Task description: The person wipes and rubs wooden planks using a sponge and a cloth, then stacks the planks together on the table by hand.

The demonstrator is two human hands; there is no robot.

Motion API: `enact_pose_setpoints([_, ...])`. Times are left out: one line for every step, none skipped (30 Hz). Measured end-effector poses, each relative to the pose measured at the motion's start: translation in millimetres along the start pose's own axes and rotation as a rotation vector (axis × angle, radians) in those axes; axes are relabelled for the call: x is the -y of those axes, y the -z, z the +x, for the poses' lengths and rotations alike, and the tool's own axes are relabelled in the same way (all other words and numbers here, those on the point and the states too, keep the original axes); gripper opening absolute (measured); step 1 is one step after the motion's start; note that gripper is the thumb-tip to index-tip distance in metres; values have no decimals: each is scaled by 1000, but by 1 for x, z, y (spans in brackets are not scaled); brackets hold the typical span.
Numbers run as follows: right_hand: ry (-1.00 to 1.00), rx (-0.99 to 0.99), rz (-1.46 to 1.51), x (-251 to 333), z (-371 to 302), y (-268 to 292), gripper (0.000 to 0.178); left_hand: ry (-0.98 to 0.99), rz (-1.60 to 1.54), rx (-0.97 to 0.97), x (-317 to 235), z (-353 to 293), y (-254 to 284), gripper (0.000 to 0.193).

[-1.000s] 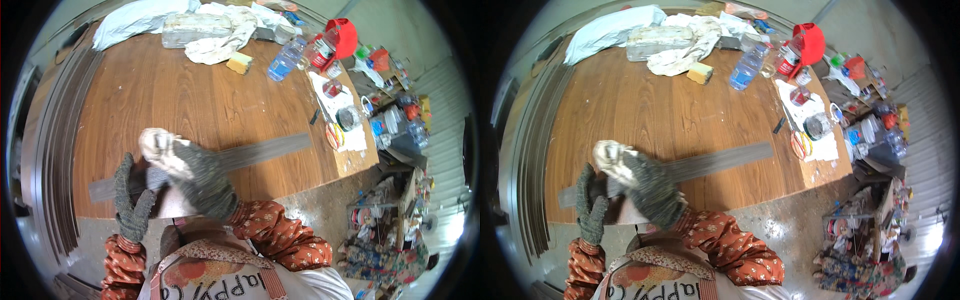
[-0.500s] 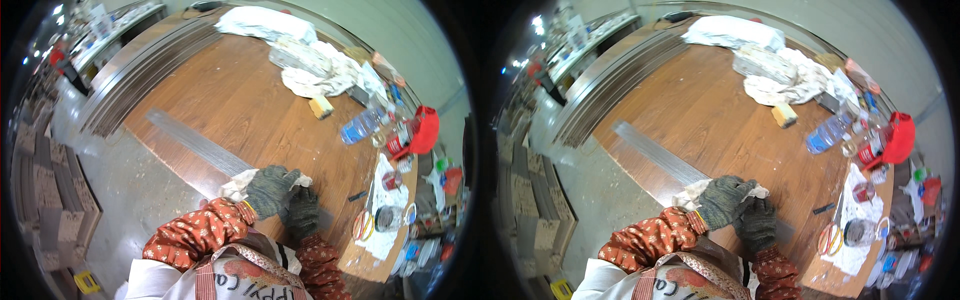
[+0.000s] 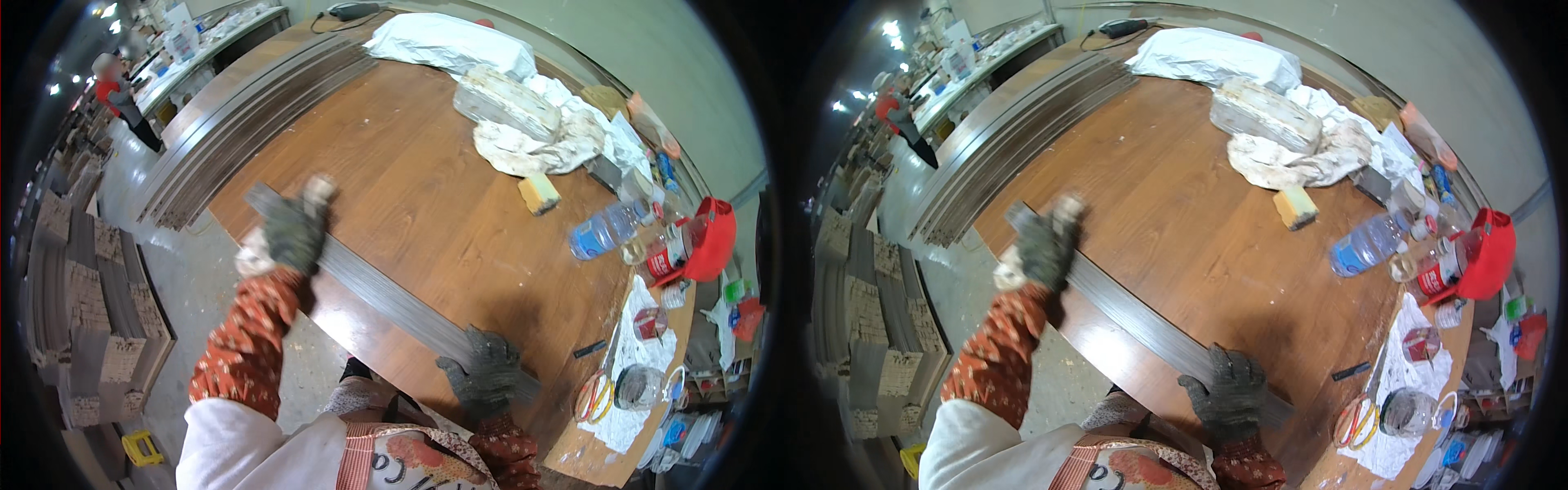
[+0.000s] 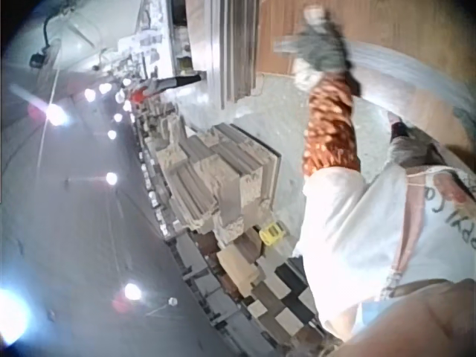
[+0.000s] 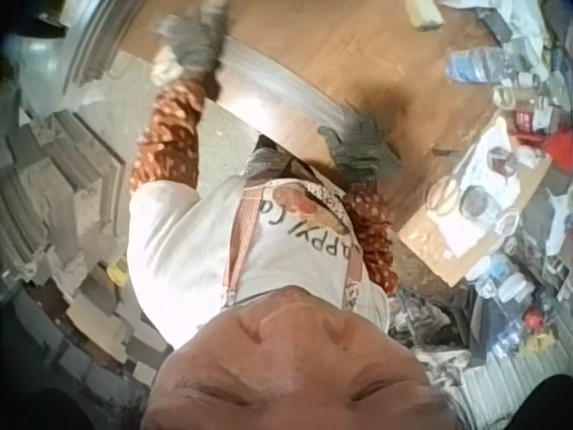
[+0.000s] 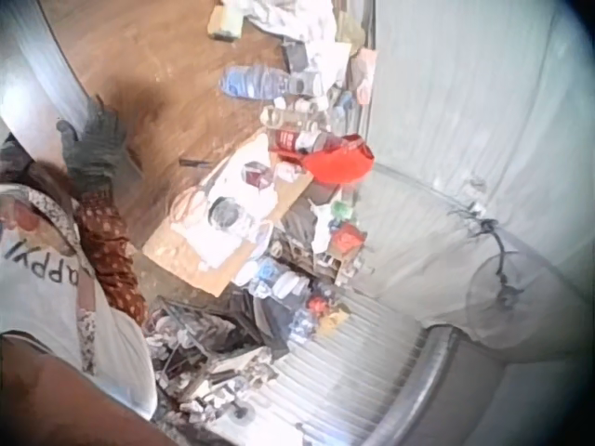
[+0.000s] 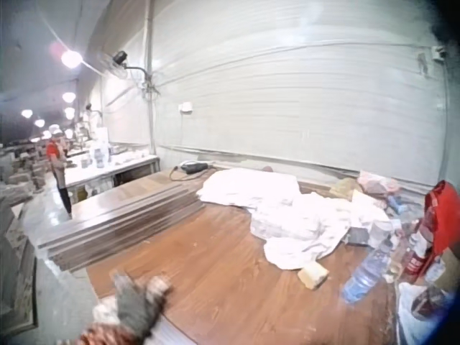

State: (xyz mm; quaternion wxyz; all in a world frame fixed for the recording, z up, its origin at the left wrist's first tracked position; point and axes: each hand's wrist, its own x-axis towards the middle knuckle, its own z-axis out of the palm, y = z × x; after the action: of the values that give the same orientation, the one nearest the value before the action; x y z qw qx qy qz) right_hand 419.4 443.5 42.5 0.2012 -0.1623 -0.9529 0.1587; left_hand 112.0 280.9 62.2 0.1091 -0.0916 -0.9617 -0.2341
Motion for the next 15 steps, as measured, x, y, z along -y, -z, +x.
enact_pose_setpoints([-3, 5, -6, -2, 0, 1, 65, 84, -210, 366, -39, -26, 17, 50])
enact_pose_setpoints([-44, 27, -22, -1, 0, 4, 64, -35, -248, 549, -57, -45, 22, 44])
enact_pose_setpoints([-66, 47, -20, 5, 1, 8, 63, -101, -181, 506, -59, -74, 4, 42])
enact_pose_setpoints([-46, 47, -8, 9, 3, 9, 63, -510, -274, 249, -50, -97, -7, 38])
enact_pose_setpoints([-65, 73, -44, 10, 4, 8, 63, -917, -359, -21, -42, -105, -17, 33])
enact_pose_setpoints([-84, 104, -81, 10, 3, 9, 64, -978, -355, 40, -30, -95, -18, 34])
enact_pose_setpoints([-72, 108, -79, 8, 1, 9, 64, -1038, -351, 104, -12, -82, -15, 46])
enact_pose_setpoints([-66, 96, -104, 7, 0, 8, 63, -847, -215, 150, 7, -60, -15, 42])
enact_pose_setpoints([-57, 87, -120, 9, 2, 7, 63, -834, -211, 359, 26, -19, 3, 42])
enact_pose_setpoints([-46, 86, -115, 16, 6, 5, 63, -478, -482, 471, 77, 16, -19, 39])
enact_pose_setpoints([-43, 71, -108, 18, 7, 6, 62, -626, -495, 52, 88, 32, -6, 34])
enact_pose_setpoints([-49, 60, -119, 15, 6, 9, 61, -562, -65, 86, 61, 49, 29, 36])
enact_pose_setpoints([-28, 68, -106, 17, 5, 9, 61, -342, 73, -62, 100, 67, 20, 38])
enact_pose_setpoints([-20, 46, -118, 13, 5, 4, 61, -326, 171, -73, 99, 84, 22, 37])
enact_pose_setpoints([-10, 24, -129, 11, 5, 1, 61, -317, 168, -70, 98, 77, 21, 37])
